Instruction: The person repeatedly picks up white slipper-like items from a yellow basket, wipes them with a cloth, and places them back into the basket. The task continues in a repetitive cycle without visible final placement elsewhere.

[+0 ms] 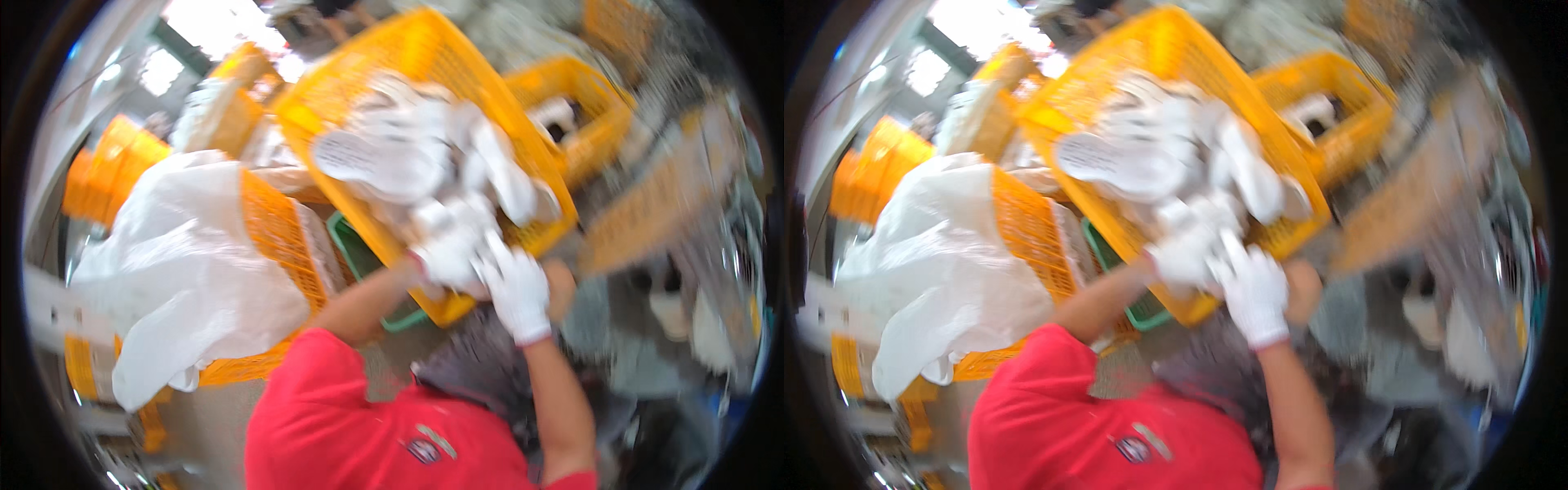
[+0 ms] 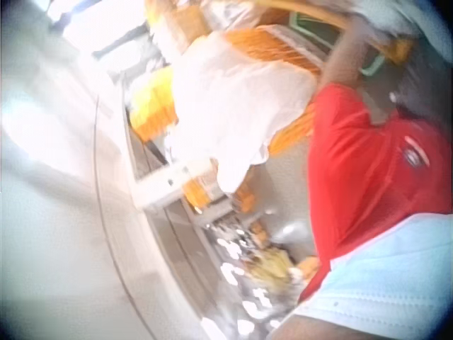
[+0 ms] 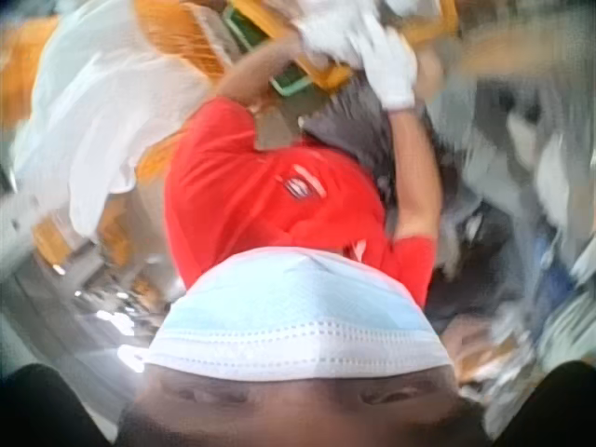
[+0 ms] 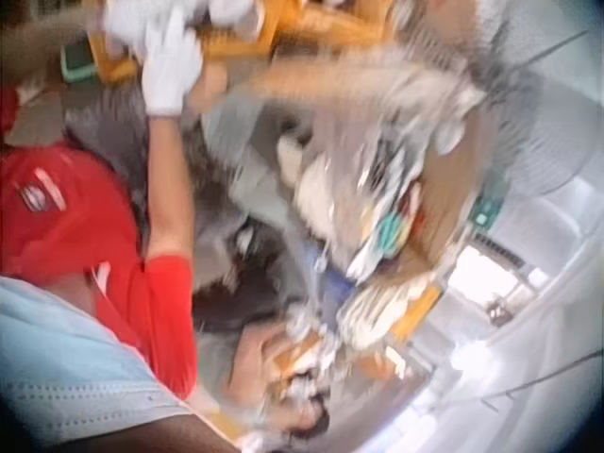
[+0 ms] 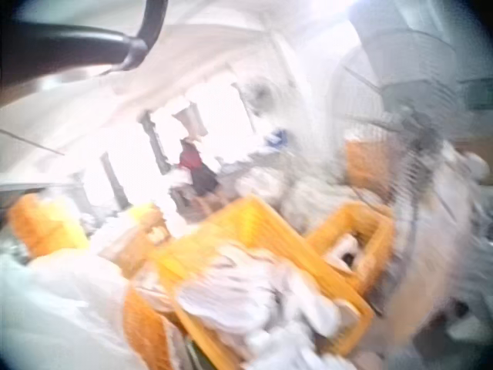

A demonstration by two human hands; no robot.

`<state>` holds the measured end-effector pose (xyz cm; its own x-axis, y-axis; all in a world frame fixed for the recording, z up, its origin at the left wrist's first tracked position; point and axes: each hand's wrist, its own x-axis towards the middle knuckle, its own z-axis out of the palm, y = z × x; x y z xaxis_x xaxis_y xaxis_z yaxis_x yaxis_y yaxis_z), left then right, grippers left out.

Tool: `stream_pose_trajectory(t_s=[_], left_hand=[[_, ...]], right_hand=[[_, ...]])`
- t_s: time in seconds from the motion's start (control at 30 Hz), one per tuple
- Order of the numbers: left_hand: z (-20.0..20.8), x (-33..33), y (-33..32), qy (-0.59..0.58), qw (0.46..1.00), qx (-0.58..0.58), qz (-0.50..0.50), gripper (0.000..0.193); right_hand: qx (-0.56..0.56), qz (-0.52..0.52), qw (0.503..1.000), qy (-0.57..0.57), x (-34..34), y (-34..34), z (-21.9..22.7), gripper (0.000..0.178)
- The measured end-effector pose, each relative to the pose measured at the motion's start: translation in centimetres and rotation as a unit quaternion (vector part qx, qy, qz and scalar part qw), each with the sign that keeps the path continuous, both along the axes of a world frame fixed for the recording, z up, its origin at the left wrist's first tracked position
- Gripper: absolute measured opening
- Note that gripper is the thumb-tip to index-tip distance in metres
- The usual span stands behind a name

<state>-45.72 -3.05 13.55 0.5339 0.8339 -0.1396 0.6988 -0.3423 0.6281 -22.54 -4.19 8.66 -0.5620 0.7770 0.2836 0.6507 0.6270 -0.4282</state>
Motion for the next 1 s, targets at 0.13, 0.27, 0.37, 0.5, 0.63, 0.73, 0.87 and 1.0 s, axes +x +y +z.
stream_pose_trajectory(t_s=[0.13, 0.27, 0.37, 0.5, 0.63, 0.73, 0.87, 1.0], left_hand=[[-6.3, 0.5, -1.8, 0.035, 0.988, 0.147, 0.027, 0.069], [-11.1, 0.0, -5.7, 0.049, 0.943, 0.321, 0.077, 0.066], [-11.6, -1.1, -7.3, 0.041, 0.951, 0.303, 0.049, 0.051], [-8.7, -3.2, -5.8, -0.04, 0.965, 0.26, 0.007, 0.029], [-4.5, -4.0, -2.0, -0.367, 0.902, -0.107, 0.198, 0.041], [-1.1, -2.2, 1.2, 0.097, 0.978, 0.134, 0.126, 0.049], [4.8, 2.8, 0.4, -0.326, 0.92, -0.192, 0.103, 0.059], [6.8, 13.9, -3.0, -0.076, 0.959, -0.101, -0.253, 0.067]], right_hand=[[-0.191, -0.12, 0.966, 0.13, -0.3, -1.0, -0.6, 0.046], [-0.195, -0.059, 0.979, 0.0, -0.8, 1.3, -1.6, 0.042], [-0.082, -0.137, 0.971, -0.179, -1.2, 4.0, -2.2, 0.038], [-0.176, -0.234, 0.946, -0.138, -1.7, 6.7, -1.4, 0.044], [0.141, -0.281, 0.947, 0.061, -1.0, 5.2, 1.4, 0.05], [0.079, -0.229, 0.938, 0.248, 1.2, -0.3, 4.4, 0.039], [0.082, -0.159, 0.942, 0.284, 6.5, -10.3, 7.7, 0.044], [-0.301, -0.307, 0.77, 0.471, 12.0, -18.5, 9.2, 0.052]])
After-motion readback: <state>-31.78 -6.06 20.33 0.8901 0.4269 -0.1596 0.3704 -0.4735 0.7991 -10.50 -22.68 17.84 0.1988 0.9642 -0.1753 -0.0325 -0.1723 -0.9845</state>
